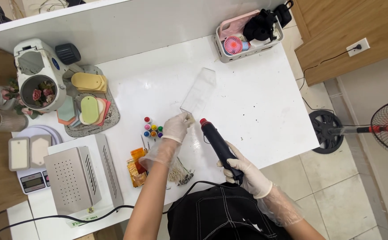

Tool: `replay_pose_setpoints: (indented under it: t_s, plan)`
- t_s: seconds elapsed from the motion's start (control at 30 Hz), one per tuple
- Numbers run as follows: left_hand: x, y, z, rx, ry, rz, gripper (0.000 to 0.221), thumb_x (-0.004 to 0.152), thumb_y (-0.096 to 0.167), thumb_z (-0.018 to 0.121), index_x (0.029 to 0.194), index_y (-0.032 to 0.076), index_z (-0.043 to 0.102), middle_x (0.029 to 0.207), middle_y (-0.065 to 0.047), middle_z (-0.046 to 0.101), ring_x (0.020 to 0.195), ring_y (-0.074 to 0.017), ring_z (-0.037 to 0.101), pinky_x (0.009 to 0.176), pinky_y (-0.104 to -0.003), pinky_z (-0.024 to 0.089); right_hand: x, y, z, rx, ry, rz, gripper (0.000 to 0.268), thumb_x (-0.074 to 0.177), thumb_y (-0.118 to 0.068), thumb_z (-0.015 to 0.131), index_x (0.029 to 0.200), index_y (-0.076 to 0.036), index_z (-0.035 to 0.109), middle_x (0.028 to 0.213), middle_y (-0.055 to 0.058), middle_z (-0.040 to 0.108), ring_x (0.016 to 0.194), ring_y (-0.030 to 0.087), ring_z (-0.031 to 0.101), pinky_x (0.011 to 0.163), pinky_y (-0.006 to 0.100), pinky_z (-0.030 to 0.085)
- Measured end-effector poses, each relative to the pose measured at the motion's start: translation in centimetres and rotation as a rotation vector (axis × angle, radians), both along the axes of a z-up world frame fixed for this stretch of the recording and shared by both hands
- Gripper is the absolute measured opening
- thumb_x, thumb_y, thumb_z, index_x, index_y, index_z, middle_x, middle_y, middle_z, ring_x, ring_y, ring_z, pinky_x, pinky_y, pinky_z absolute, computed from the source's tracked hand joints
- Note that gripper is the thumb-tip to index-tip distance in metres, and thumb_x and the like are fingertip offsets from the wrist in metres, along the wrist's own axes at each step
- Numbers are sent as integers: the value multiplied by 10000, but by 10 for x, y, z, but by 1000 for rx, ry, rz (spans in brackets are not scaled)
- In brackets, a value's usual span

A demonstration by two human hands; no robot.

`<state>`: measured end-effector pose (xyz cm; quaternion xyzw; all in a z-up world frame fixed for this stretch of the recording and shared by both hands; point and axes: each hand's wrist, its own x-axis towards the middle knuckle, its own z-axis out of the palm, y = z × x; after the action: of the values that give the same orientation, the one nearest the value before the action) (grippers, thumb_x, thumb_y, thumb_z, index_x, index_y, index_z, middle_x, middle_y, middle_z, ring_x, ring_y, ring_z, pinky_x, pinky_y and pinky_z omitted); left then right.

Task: The recorder cleans and prepares a transparent plastic container using wipes and a heat gun.

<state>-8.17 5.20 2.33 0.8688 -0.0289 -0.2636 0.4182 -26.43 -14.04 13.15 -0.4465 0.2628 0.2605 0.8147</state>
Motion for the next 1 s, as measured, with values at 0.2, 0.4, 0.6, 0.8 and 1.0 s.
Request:
replay_pose_setpoints:
  t_s: [0.2, 0.4, 0.6, 0.8, 1.0]
  plan:
    - [-6, 32, -16, 135, -136, -269, 164, 932, 261, 685, 1049, 150, 720, 986, -125, 738, 855, -279, 692, 803, -385, 539, 8, 8, -24, -38, 62, 15, 738, 954, -340, 510, 1621, -189, 233, 895, 59, 619, 528, 49, 444, 413, 221, 372]
    - [-7, 46, -28, 107, -136, -215, 172, 920, 217, 671, 1050, 108, 703, 994, -132, 745, 876, -286, 715, 795, -365, 553, 24, 15, -28, -75, 89, 76, 740, 961, -439, 517, 1611, -199, 255, 846, 35, 614, 486, 30, 406, 388, 212, 320]
    - [-7, 49, -46, 193, -232, -259, 197, 918, 234, 685, 1076, 119, 710, 1017, -162, 729, 904, -337, 700, 785, -405, 545, 30, 13, -49, -105, 57, 83, 813, 913, -595, 506, 1578, -158, 338, 826, 49, 608, 462, 30, 410, 370, 207, 319]
    - [-9, 39, -21, 276, -200, -261, 224, 926, 248, 685, 1121, 147, 731, 1038, -188, 721, 942, -363, 687, 817, -424, 534, 36, 13, -46, -99, 107, 66, 778, 920, -517, 533, 1588, -189, 309, 855, 54, 616, 477, 25, 424, 385, 202, 318]
    - [-10, 40, -32, 228, -162, -200, 252, 932, 212, 645, 1144, 109, 733, 1100, -173, 736, 959, -313, 709, 850, -376, 544, 35, 15, -48, -92, 156, 67, 764, 906, -312, 617, 1596, -188, 314, 848, 62, 614, 466, 36, 407, 386, 204, 311]
